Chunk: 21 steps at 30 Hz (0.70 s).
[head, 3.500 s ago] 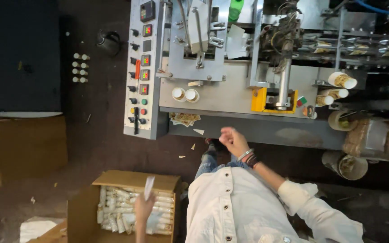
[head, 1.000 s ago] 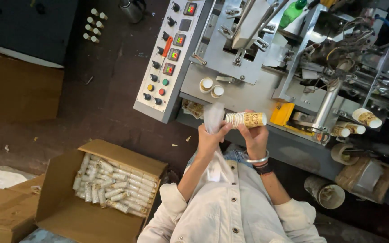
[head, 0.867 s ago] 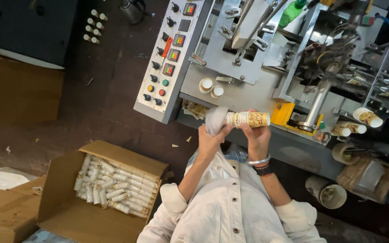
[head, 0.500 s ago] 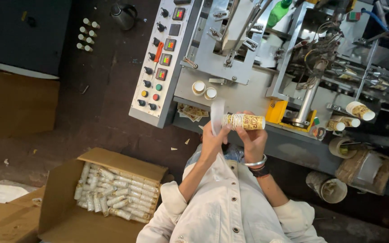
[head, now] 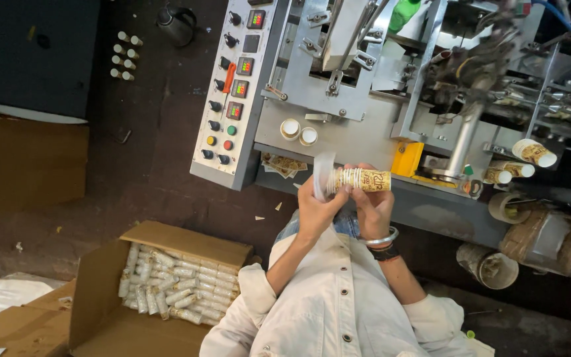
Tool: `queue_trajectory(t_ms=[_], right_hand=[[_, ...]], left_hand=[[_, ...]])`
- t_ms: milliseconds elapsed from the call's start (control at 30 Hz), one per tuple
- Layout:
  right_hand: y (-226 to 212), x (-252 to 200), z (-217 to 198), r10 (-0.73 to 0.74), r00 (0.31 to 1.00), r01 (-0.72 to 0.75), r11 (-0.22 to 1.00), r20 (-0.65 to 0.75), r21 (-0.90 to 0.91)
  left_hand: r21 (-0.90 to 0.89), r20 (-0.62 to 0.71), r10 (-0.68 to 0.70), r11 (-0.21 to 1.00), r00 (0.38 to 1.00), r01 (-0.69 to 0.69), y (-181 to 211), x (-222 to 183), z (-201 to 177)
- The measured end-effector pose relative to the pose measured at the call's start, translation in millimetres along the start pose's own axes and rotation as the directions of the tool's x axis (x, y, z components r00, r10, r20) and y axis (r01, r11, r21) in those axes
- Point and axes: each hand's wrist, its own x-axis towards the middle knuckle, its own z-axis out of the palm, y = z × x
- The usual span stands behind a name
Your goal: The recorder is collecting and packaging finished paper cups from a manufacturing machine.
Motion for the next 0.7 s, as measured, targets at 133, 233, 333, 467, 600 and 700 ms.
queue_trajectory(t_ms=[133, 233, 333, 467, 600, 700], right_hand=[[-5, 2, 7, 0.01, 0.999, -0.012, 0.997, 0.036, 0.07], [-7, 4, 15, 0.011, 0.998, -0.014, 0.998, 0.055, 0.053], [-1, 8, 15, 0.004, 0.997, -0.002, 0.999, 0.072, -0.034], [17, 32, 11, -0.091, 0.993, 0.107, 0.965, 0.078, -0.239], [18, 63, 29, -0.173, 0.983, 0.183, 0.882, 0.062, -0.433], [42, 87, 38, -0.313, 0.932, 0.347, 0.612, 0.185, -0.711]], left_hand=[[-0.005, -0.019, 0.002, 1.0, 1.0, -0.002, 4, 0, -1], [-0.01, 0.0, -0.02, 1.0, 1.0, 0.02, -4, 3, -8], [-0.082, 0.042, -0.137, 0.987, 0.99, 0.14, -31, 7, -25], [-0.127, -0.156, -0.299, 0.951, 0.941, 0.281, -41, 21, -62], [-0.708, -0.093, -0.324, 0.686, 0.942, 0.166, -38, 20, -144], [-0.897, 0.013, -0.311, 0.416, 0.95, 0.149, -46, 15, -189]])
